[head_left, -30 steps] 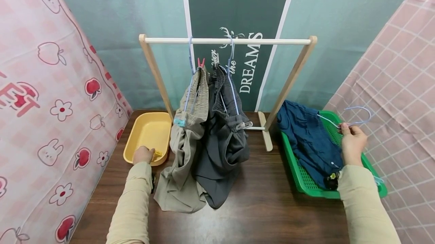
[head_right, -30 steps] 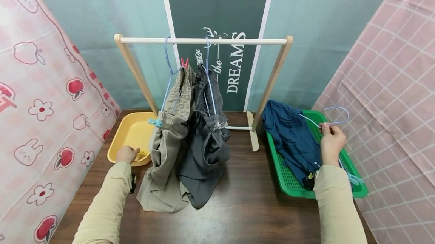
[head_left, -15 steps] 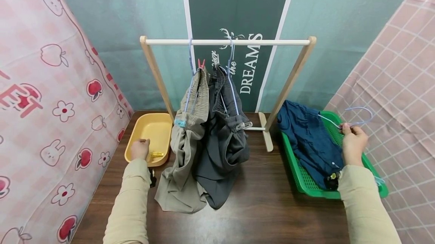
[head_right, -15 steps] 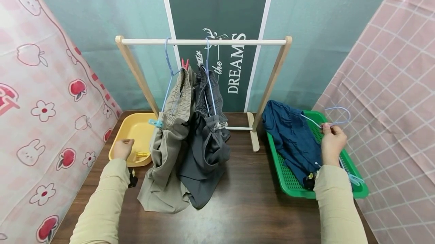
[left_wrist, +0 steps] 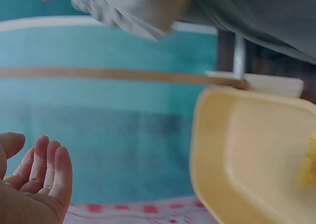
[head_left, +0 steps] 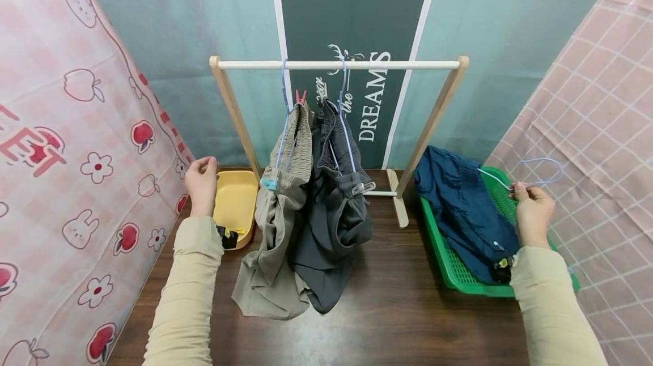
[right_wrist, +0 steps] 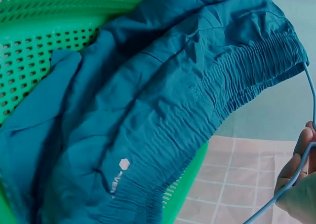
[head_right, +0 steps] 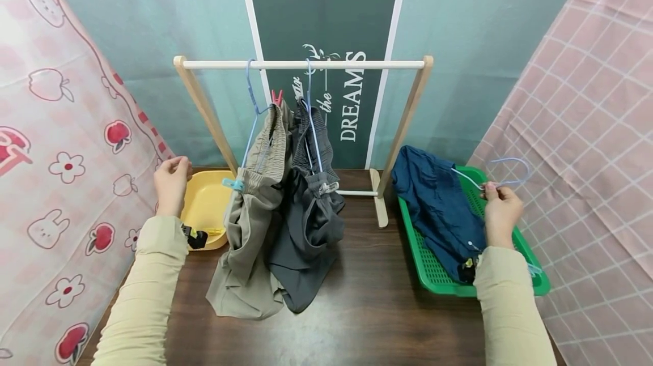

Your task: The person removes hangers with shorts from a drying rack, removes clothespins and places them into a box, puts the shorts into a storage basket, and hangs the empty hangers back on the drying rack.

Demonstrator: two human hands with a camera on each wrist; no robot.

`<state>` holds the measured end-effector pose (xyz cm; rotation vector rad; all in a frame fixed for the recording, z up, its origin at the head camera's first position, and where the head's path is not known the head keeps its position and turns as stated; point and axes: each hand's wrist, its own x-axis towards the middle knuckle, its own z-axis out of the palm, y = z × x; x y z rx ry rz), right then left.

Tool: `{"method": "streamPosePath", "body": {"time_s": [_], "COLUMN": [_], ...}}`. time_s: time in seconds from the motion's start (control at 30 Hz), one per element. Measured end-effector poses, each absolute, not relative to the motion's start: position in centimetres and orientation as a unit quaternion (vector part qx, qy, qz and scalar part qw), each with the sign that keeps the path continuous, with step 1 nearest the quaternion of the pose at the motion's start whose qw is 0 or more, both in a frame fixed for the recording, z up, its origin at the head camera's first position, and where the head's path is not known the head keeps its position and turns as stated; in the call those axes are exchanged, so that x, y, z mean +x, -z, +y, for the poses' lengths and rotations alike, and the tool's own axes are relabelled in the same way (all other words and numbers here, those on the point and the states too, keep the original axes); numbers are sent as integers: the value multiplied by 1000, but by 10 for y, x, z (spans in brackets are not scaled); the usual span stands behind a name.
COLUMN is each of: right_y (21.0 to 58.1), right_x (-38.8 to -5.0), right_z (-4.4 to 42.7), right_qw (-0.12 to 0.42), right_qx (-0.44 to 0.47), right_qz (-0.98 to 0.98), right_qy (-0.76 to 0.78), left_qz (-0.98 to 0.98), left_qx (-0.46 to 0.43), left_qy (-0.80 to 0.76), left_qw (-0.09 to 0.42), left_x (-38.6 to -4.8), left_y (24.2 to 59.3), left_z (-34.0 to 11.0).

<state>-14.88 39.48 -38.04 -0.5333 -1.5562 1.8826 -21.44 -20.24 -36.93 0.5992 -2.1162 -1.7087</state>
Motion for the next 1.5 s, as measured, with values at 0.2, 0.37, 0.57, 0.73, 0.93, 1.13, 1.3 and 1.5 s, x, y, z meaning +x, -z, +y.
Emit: {"method": "streamPosePath", "body": {"time_s": [0.2,0.37,0.57,0.73,0.93,1.13,1.3,1.5], "right_y": [381,381,378,373,369,367,367,362], "right_x": [-151,-153,-153,-152,-152,-148,-145,-143], "right_z": [387,383,378,378,382,393,406,412], "right_qw": [290,268,250,264,327,383,418,448], "right_qx": [-211,-213,-217,-211,-176,-175,-171,-221], "right_qz": [-606,-603,-602,-585,-546,-506,-456,-392], "right_qy": [-711,-721,-727,-737,-751,-753,-767,-773], "left_qz": [-740,-739,-734,-714,-721,-738,-741,-781], "left_qx": [173,138,119,76,-12,-86,-128,-181], "left_qy": [619,623,628,644,644,638,640,587], "left_qw": [200,217,231,262,255,200,159,112], "left_x": [-211,-208,-202,-194,-179,-159,-145,-136], "left_y": [346,333,320,299,273,258,252,260], "left_z": [-185,-176,-165,-149,-119,-86,-61,-28]}}
